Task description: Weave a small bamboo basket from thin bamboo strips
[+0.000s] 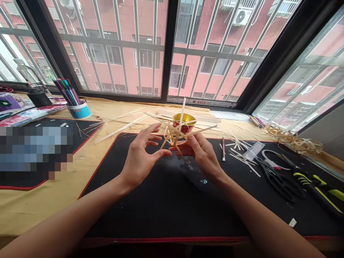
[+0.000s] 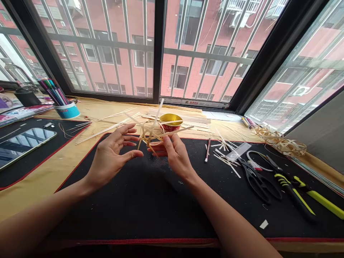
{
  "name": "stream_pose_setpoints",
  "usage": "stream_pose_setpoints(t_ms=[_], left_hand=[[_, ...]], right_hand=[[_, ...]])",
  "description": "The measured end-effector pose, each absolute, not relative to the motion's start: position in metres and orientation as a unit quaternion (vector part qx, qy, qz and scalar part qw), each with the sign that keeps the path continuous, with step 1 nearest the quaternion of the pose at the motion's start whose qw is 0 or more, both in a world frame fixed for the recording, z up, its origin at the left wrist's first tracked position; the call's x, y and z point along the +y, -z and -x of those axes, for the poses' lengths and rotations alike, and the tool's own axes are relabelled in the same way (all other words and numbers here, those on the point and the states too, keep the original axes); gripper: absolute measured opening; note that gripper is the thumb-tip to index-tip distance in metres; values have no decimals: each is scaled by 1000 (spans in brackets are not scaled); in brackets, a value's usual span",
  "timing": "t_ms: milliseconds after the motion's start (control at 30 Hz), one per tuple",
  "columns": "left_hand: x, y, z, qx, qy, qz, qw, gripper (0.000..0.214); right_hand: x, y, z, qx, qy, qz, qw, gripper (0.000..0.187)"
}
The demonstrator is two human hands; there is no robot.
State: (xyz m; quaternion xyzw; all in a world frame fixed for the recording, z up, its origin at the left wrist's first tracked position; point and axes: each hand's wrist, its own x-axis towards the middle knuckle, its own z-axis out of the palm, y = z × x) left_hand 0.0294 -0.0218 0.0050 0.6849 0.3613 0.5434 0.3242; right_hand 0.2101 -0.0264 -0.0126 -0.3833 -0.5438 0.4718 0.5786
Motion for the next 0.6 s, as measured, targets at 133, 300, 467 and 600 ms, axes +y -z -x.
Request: stream_pose_setpoints(t_ms=[133, 300, 467, 600], left_hand=[[-23, -4, -27, 333, -539, -746, 207, 69], [-28, -8, -26, 326, -540, -767, 120, 50], [-29, -7, -27, 319, -522, -769, 183, 35], [-28, -6, -28, 311, -513, -752, 272, 30]], right_hand=[[-30, 13, -207, -577, -466, 348, 573, 26], [-34, 15, -203, -617, -411, 329, 585, 20], [-32, 19, -204, -667, -313, 337, 586, 13], [-32, 17, -209, -725, -163, 369, 559, 8]])
